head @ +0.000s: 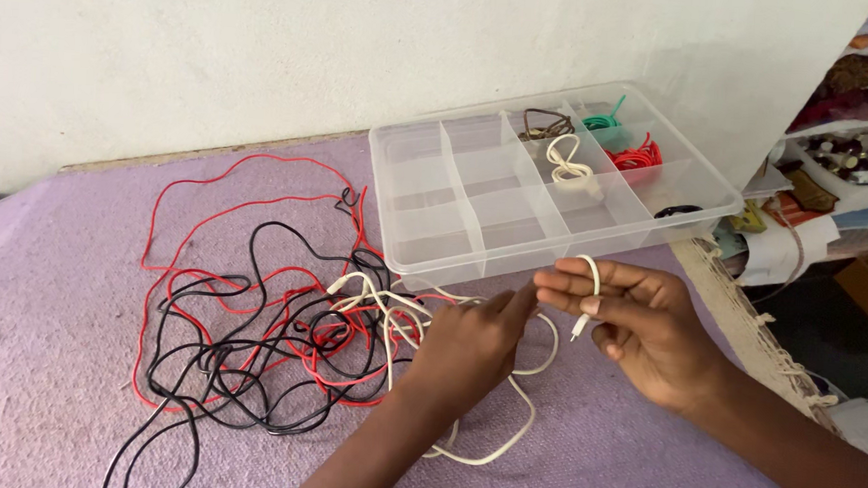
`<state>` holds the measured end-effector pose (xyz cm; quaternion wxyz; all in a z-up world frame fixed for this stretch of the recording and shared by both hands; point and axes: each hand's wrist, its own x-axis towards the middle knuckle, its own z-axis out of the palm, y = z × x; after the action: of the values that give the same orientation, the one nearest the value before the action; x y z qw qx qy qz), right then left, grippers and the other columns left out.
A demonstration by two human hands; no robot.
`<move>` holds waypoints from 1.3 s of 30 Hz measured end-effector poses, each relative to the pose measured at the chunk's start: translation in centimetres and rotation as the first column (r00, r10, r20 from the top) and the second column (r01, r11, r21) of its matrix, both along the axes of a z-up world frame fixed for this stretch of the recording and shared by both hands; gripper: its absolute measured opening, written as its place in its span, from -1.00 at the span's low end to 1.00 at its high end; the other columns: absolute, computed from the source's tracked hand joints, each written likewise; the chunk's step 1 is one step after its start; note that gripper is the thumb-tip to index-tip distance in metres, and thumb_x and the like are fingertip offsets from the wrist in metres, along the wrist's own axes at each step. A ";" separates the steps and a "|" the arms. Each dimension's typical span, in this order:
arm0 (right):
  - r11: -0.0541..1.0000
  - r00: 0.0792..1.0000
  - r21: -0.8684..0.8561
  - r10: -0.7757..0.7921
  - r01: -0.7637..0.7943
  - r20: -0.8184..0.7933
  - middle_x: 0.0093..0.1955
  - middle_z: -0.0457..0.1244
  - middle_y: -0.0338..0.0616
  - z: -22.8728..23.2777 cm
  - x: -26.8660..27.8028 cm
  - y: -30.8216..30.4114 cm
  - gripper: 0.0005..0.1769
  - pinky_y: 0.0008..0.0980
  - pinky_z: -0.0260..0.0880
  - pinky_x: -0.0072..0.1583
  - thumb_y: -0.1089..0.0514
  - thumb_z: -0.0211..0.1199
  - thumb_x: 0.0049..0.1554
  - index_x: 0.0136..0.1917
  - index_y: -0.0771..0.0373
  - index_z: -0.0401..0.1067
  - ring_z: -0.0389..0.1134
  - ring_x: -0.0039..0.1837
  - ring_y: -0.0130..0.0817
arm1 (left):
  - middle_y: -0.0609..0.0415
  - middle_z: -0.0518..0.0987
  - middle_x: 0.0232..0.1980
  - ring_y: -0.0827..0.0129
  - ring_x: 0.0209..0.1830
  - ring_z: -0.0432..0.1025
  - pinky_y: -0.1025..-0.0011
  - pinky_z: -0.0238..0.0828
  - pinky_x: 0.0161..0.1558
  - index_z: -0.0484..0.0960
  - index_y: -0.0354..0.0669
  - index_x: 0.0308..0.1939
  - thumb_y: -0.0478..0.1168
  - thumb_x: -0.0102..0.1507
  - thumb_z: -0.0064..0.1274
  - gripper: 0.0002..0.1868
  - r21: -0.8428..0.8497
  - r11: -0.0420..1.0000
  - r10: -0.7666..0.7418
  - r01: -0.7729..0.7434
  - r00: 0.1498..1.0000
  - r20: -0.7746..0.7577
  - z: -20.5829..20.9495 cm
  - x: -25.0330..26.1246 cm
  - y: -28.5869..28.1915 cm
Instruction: The person coils various colored cables by hand and places them into a compartmentalized plastic storage box. The person handles white, brown, and red cables, wrapping them into neat loops before depositing them into the box.
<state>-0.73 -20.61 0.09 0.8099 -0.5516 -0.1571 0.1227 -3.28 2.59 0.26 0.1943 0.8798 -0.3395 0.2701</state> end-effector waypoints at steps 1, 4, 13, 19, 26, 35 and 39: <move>1.000 1.000 0.006 -0.002 0.002 0.011 0.34 0.34 0.30 0.0 -0.2 0.0 -0.54 -0.68 0.28 -0.35 0.42 0.07 0.18 0.35 0.49 0.35 0.41 0.34 -0.09 | -0.04 0.63 -0.24 0.09 -0.46 0.56 0.20 0.45 -0.45 0.51 -0.30 0.12 -0.31 0.31 0.03 -0.70 -0.009 1.000 -0.005 0.005 1.000 -0.012 -0.2 0.0 -0.1; 1.000 0.998 0.012 -0.015 0.014 0.067 0.38 0.31 0.32 0.4 -0.6 0.2 -0.54 -0.72 0.25 -0.36 0.45 0.03 0.17 0.35 0.51 0.33 0.37 0.41 -0.01 | -0.04 0.63 -0.31 0.08 -0.49 0.55 0.20 0.43 -0.47 0.52 -0.28 0.03 -0.22 0.39 0.01 -0.79 -0.038 0.999 -0.019 0.018 1.000 -0.023 0.0 -0.3 -0.3; 0.979 0.967 -0.204 0.024 0.029 0.254 0.52 0.19 0.23 2.7 -0.1 0.3 -0.41 -0.61 0.46 -0.24 0.42 -0.04 0.20 0.51 0.48 0.12 0.27 0.52 -0.09 | 0.03 0.60 -0.46 0.17 -0.60 0.53 0.24 0.40 -0.55 0.48 -0.22 -0.08 -0.20 0.37 0.01 -0.84 0.174 0.984 -0.028 0.030 0.999 -0.015 1.0 -1.7 -1.1; 0.793 0.851 -0.582 0.171 0.180 0.497 0.57 0.21 -0.15 3.3 -1.1 1.1 -0.24 -0.51 0.57 -0.20 0.44 0.00 0.18 0.63 0.22 0.05 0.52 0.13 -0.24 | 0.07 0.56 -0.44 0.23 -0.61 0.50 0.27 0.39 -0.57 0.47 -0.18 -0.20 -0.29 0.25 0.03 -0.91 0.261 0.965 -0.045 0.033 0.998 0.041 2.2 -1.9 -0.5; 0.528 0.503 -0.628 0.380 0.572 0.777 0.25 0.38 -0.02 3.3 -1.1 0.7 -0.27 -0.34 0.58 -0.06 0.58 0.09 -0.07 0.37 0.25 0.39 0.52 0.08 -0.19 | 0.14 0.52 -0.44 0.35 -0.54 0.52 0.34 0.39 -0.51 0.48 -0.16 -0.28 -0.27 0.26 0.07 -0.91 0.320 0.947 -0.053 -0.008 0.982 0.181 3.6 -2.4 -0.2; 0.316 0.810 -0.945 0.530 0.085 0.250 0.11 0.47 -0.14 5.2 -1.2 -0.5 -0.45 -0.31 0.51 -0.19 0.52 0.08 0.00 0.22 0.25 0.53 0.56 -0.19 -0.20 | 0.16 0.47 -0.39 0.37 -0.43 0.53 0.32 0.39 -0.49 0.49 -0.10 -0.24 -0.22 0.21 0.10 -0.88 0.169 0.986 -0.048 0.013 0.977 0.206 5.1 -2.2 0.3; 0.541 0.854 -0.774 0.520 -0.330 -0.001 0.20 0.50 -0.07 6.6 -1.1 -0.9 -0.53 -0.43 0.57 -0.33 0.36 -0.02 0.17 0.30 0.30 0.47 0.62 -0.01 -0.42 | 0.14 0.47 -0.35 0.35 -0.37 0.56 0.31 0.42 -0.43 0.52 -0.07 -0.14 -0.26 0.16 0.13 -0.79 0.132 0.989 -0.098 0.069 0.968 0.231 5.4 -1.9 0.8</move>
<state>-1.79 -21.51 6.68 0.4291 -0.7898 -0.3140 0.3057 -5.22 3.40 5.68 0.1092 0.8365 -0.4129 0.3432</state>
